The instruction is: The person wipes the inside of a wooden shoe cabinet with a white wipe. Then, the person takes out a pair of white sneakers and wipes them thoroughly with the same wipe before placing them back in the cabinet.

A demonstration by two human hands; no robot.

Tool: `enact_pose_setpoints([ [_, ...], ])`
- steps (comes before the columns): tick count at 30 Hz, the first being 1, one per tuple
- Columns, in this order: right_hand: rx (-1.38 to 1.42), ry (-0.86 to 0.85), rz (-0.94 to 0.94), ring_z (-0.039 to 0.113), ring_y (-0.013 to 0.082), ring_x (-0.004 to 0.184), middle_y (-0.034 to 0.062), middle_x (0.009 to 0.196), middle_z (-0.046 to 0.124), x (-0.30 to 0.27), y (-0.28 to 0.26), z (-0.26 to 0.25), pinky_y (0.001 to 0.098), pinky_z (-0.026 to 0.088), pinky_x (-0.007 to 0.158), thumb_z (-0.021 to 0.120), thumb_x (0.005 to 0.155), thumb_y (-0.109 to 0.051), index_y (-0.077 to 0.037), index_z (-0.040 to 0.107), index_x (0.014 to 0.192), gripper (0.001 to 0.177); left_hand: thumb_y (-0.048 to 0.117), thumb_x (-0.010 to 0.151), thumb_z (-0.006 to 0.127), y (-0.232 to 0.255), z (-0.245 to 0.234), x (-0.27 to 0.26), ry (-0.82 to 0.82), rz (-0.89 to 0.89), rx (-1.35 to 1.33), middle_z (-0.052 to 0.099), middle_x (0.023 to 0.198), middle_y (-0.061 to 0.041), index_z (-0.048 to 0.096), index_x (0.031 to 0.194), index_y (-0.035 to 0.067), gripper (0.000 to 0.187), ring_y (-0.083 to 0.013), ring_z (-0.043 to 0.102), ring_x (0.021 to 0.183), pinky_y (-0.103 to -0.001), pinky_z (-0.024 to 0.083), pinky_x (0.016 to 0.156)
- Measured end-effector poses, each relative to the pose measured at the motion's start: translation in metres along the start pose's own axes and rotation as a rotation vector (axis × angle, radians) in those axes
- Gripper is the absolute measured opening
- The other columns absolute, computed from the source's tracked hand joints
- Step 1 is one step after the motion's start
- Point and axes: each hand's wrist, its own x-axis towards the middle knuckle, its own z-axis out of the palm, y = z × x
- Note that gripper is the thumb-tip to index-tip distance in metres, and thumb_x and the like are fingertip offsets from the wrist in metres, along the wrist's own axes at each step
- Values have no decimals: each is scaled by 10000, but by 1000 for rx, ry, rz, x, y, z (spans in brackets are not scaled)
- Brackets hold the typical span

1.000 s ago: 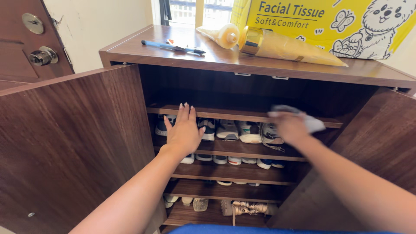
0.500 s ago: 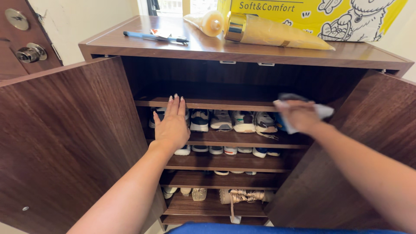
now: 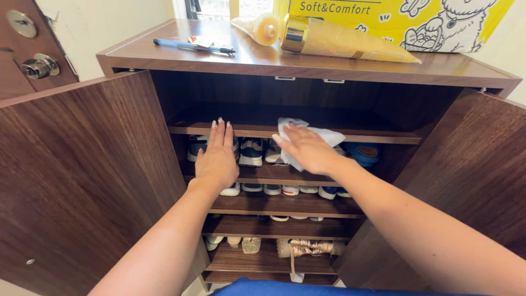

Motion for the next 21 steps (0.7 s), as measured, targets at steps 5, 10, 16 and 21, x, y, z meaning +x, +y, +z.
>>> enact_pose_setpoints([
  [5, 66, -192, 385, 586, 320, 1277, 194, 1350, 640, -12, 63, -23, 433, 393, 1136, 151, 1062, -648, -51, 623, 1317, 802, 71, 980, 513, -2, -2, -1, -6, 19, -23, -111, 1714, -4, -7, 1622, 150, 830, -161, -90, 1569, -505, 237, 1231],
  [10, -27, -253, 812, 679, 316, 1182, 193, 1243, 750, -53, 149, -61, 446, 449, 1058, 217, 1063, -617, -76, 707, 1228, 749, 20, 942, 518, -4, -3, -2, -26, 27, 2, -102, 1714, -15, -11, 1623, 140, 871, -170, -83, 1570, -493, 254, 1225],
  [16, 17, -64, 813, 630, 360, 1190, 201, 1293, 675, -61, 204, -47, 458, 455, 1019, 355, 1050, -460, -39, 681, 1286, 582, 3, 884, 545, -11, 22, 8, 218, 78, 50, 98, 1697, -53, 160, 1600, 89, 817, -196, 46, 1566, -591, 223, 1202],
  [21, 166, -15, 966, 693, 373, 1039, 251, 1177, 725, -53, 252, -41, 471, 504, 955, 394, 1065, -436, 13, 665, 1275, 565, 41, 842, 583, -11, 38, 15, 340, 100, 65, 181, 1653, -112, 216, 1562, 31, 808, -238, 85, 1549, -681, 50, 1186],
])
